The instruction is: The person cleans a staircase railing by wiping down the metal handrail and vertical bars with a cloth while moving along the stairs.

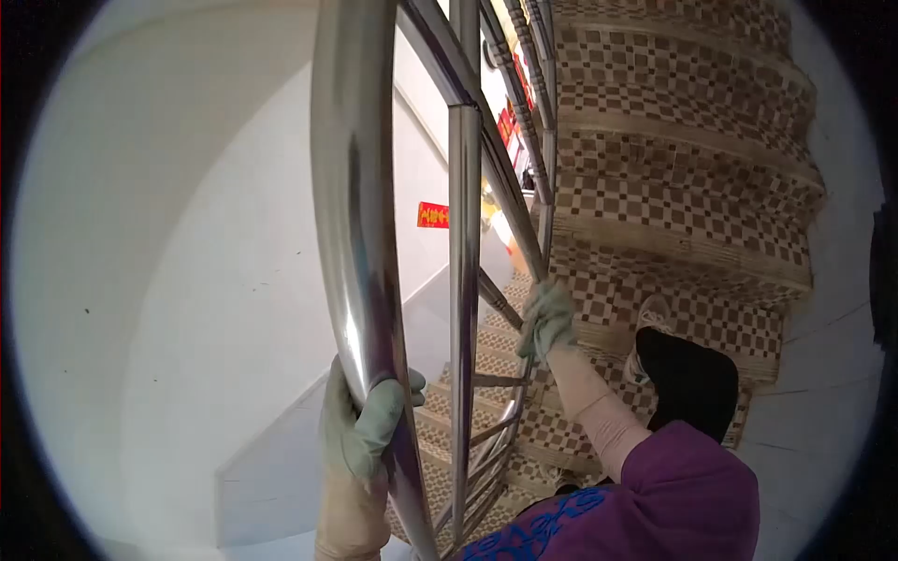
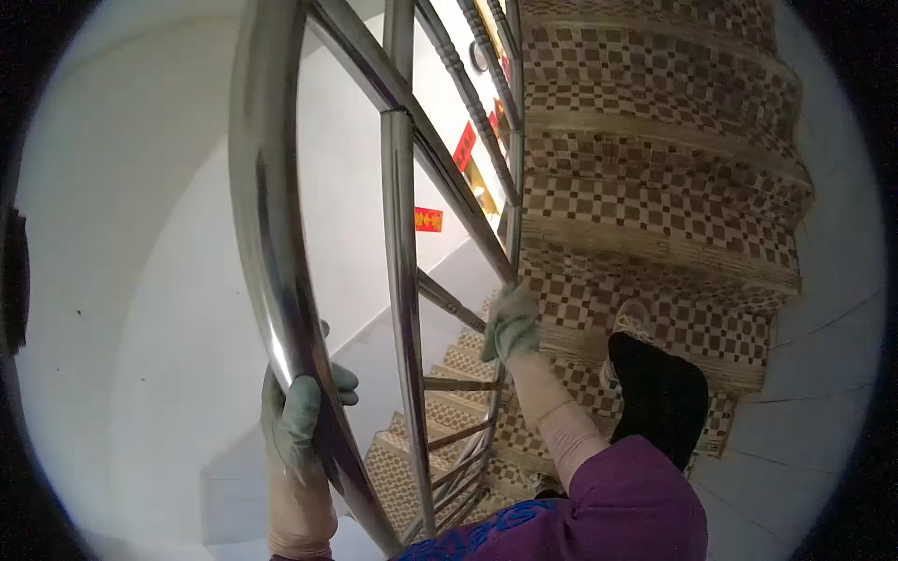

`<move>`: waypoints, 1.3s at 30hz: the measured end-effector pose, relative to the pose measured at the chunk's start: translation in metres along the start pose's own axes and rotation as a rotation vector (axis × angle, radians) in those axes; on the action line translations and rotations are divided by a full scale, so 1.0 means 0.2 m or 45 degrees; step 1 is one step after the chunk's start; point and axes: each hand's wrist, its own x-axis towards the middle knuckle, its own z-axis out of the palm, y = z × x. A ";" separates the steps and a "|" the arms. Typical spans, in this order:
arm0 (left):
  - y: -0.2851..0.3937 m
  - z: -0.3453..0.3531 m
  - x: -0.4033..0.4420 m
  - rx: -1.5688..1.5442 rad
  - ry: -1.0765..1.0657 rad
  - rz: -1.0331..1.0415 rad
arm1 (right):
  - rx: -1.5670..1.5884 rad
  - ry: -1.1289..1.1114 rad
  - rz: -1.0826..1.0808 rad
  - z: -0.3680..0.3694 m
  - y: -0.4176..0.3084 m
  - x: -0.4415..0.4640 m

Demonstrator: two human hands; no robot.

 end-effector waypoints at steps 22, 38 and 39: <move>0.02 0.09 -0.01 0.233 0.282 -0.102 | -2.094 -0.022 -1.271 0.84 -0.09 0.17; 0.06 0.17 -0.02 0.254 0.313 -0.063 | -2.369 -0.071 -0.917 0.36 -0.17 0.31; 0.05 0.14 -0.02 0.235 0.305 -0.057 | -2.383 -0.069 -0.935 0.37 -0.21 0.31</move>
